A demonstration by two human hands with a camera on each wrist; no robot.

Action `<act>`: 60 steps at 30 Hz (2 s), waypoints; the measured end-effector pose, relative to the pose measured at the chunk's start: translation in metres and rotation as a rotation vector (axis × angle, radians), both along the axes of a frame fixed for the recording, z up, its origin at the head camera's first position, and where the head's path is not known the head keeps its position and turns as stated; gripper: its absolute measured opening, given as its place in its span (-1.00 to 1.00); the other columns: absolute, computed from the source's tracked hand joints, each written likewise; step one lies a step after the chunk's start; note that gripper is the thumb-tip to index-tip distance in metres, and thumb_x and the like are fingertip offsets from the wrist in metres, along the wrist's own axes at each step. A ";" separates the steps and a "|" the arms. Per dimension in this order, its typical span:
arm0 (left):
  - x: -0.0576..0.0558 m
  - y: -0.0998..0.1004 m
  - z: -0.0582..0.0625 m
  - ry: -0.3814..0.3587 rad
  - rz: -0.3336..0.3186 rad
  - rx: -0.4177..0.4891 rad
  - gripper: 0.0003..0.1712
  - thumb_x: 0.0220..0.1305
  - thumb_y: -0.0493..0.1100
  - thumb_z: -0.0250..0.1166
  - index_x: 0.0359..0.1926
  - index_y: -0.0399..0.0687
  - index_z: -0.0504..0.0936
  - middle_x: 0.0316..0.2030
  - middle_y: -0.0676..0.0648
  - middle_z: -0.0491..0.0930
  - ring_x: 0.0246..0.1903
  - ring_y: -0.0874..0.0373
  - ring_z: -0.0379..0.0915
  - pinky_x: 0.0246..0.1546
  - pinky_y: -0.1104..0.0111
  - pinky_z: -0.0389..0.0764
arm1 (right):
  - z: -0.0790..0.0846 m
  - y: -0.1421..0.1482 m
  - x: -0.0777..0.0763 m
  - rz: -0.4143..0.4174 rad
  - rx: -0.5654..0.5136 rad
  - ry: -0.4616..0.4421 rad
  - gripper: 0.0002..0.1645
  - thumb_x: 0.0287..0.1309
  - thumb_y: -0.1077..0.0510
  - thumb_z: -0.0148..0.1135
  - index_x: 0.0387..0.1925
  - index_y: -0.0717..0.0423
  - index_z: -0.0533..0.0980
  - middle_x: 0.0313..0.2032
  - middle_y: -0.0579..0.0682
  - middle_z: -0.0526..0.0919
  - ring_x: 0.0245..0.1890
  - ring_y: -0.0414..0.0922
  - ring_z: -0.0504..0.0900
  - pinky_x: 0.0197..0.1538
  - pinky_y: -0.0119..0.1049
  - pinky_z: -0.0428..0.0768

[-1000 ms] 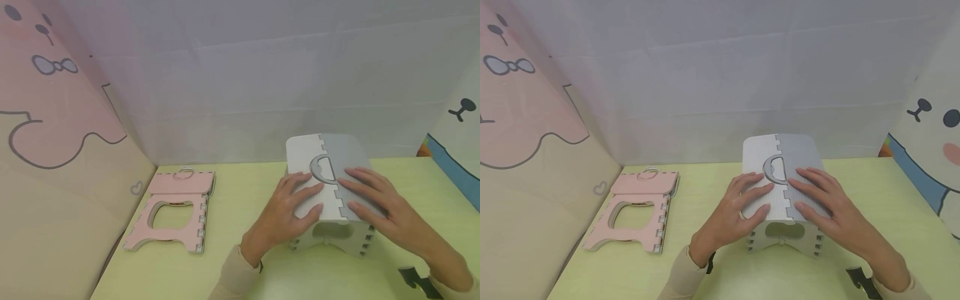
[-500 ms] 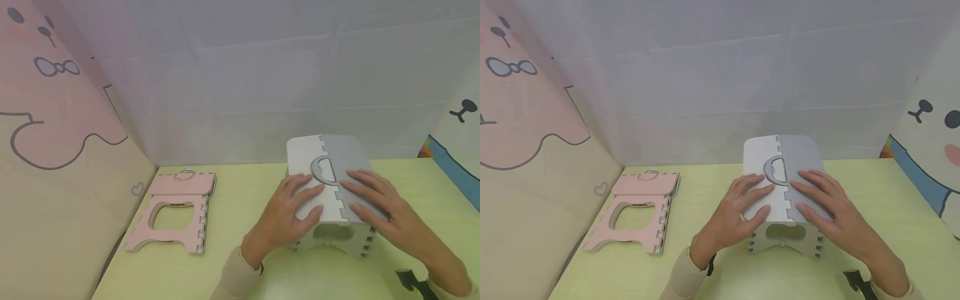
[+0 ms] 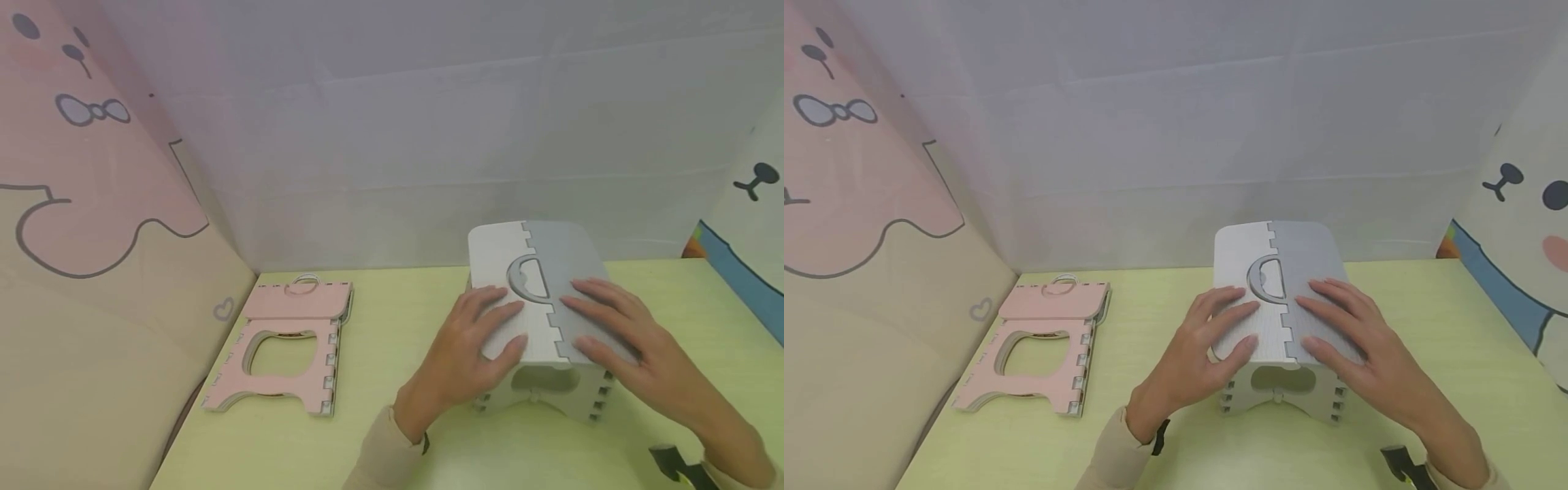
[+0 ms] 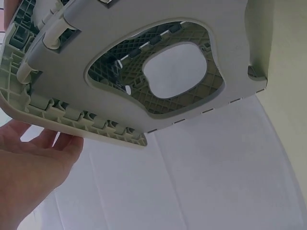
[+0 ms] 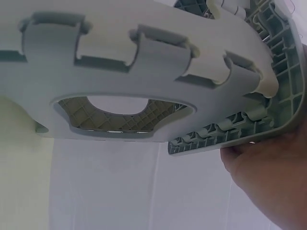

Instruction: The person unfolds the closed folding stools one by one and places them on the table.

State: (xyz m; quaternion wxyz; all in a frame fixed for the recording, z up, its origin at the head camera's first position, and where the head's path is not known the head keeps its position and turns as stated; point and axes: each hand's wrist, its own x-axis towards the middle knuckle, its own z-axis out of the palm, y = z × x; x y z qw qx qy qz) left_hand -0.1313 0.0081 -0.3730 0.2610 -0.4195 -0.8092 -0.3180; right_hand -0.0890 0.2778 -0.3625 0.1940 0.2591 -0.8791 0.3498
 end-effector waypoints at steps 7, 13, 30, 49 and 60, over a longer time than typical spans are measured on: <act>0.004 -0.005 -0.004 -0.102 -0.021 0.180 -0.52 0.30 -0.17 0.40 0.19 -0.25 0.58 0.18 -0.18 0.50 0.21 0.02 0.40 0.24 0.43 0.47 | -0.005 0.006 0.006 -0.036 -0.064 -0.050 0.03 0.14 0.40 0.39 0.58 0.04 0.17 0.56 0.04 0.12 0.52 -0.36 0.01 0.35 -0.73 0.00; 0.006 -0.008 -0.008 -0.145 -0.017 0.279 -0.54 0.34 -0.22 0.35 0.22 -0.25 0.55 0.17 -0.18 0.48 0.24 0.01 0.40 0.29 0.31 0.48 | -0.008 0.011 0.009 -0.023 -0.082 -0.047 0.03 0.12 0.45 0.38 0.57 0.11 0.16 0.57 0.08 0.08 0.53 -0.33 -0.01 0.37 -0.70 -0.02; 0.006 -0.016 -0.016 -0.214 -0.010 0.365 -0.56 0.45 -0.22 0.24 0.28 -0.26 0.46 0.10 -0.21 0.55 0.08 -0.06 0.52 0.09 0.27 0.63 | -0.021 0.029 0.015 -0.019 -0.179 -0.090 -0.19 0.36 0.55 0.05 0.56 0.21 0.12 0.52 -0.03 0.16 0.43 -0.38 0.18 0.34 -0.68 0.20; 0.009 -0.032 -0.033 -0.372 -0.011 0.340 -0.64 0.52 -0.16 0.19 0.22 -0.22 0.47 0.07 -0.16 0.57 0.05 -0.03 0.55 0.06 0.24 0.64 | -0.049 0.049 0.023 -0.111 -0.060 -0.259 -0.06 0.40 0.32 0.22 0.63 -0.06 0.01 0.49 -0.50 0.07 0.28 -0.68 0.09 0.13 -0.84 0.10; 0.013 -0.037 -0.040 -0.437 -0.057 0.279 -0.58 0.56 -0.15 0.11 0.27 -0.34 0.42 0.08 -0.21 0.57 0.04 0.01 0.54 0.04 0.16 0.65 | -0.057 0.050 0.025 -0.142 0.012 -0.374 -0.06 0.32 0.22 0.36 0.59 0.08 0.09 0.41 0.40 0.29 0.24 -0.64 0.18 0.03 -0.80 0.19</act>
